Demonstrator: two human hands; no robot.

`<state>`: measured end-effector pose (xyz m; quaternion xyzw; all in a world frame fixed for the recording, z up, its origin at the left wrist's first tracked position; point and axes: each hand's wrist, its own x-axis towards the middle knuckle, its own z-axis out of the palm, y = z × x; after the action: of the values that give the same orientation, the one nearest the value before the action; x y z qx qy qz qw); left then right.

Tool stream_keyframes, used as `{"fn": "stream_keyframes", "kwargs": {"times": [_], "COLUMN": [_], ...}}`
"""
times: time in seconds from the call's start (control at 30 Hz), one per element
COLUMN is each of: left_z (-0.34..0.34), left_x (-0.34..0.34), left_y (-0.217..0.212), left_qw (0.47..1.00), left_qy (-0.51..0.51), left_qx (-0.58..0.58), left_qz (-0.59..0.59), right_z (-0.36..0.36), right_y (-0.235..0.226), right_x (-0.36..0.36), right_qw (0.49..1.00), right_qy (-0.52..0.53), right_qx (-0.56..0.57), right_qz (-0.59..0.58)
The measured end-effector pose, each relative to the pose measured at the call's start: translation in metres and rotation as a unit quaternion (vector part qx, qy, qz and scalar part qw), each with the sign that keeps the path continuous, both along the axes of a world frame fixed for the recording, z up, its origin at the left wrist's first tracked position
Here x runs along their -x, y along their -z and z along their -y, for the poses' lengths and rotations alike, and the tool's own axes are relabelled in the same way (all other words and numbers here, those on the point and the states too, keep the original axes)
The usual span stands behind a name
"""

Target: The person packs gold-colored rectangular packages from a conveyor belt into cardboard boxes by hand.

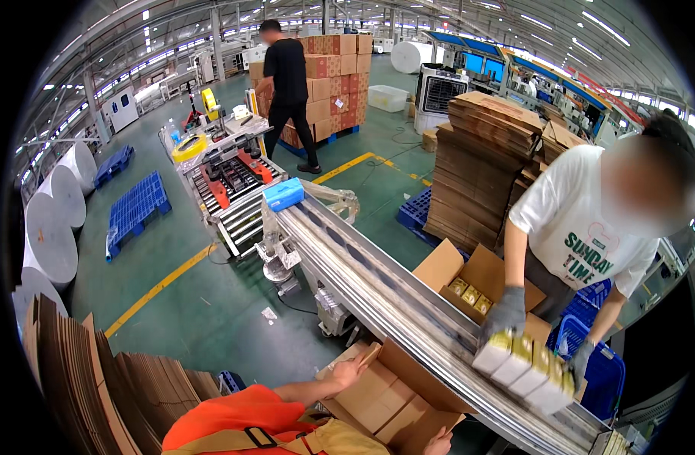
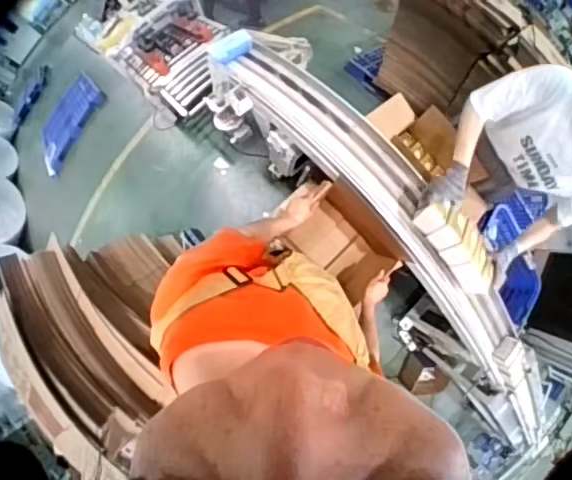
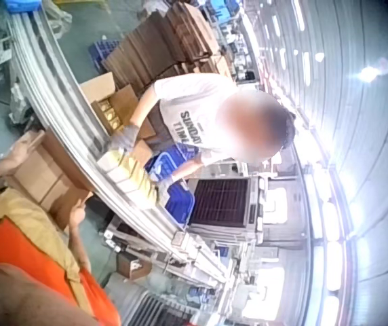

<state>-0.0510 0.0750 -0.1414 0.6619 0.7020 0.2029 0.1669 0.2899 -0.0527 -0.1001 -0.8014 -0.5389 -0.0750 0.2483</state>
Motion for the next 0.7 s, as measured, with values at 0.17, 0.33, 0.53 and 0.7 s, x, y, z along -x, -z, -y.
{"fn": "stream_keyframes", "kwargs": {"times": [0.17, 0.33, 0.53, 0.7], "left_z": [-0.002, 0.005, 0.006, 0.001], "left_x": [-0.004, -0.002, 0.001, -0.004], "left_y": [-0.009, -0.021, -0.011, -0.018], "left_qw": [1.000, 0.999, 1.000, 0.999], "left_qy": [0.003, -0.012, -0.004, 0.024], "left_qx": [0.001, 0.023, 0.005, 0.025], "left_qz": [-0.006, -0.019, -0.001, -0.012], "right_z": [-0.006, -0.003, 0.004, 0.003], "right_y": [0.014, 0.010, 0.012, 0.001], "right_x": [-0.003, -0.003, -0.003, 0.004], "right_qw": [0.997, 0.999, 0.999, 0.976], "right_qy": [0.006, -0.002, -0.015, 0.056], "right_qx": [-0.015, -0.029, -0.030, 0.066], "right_qz": [0.076, 0.046, 0.034, -0.202]}}
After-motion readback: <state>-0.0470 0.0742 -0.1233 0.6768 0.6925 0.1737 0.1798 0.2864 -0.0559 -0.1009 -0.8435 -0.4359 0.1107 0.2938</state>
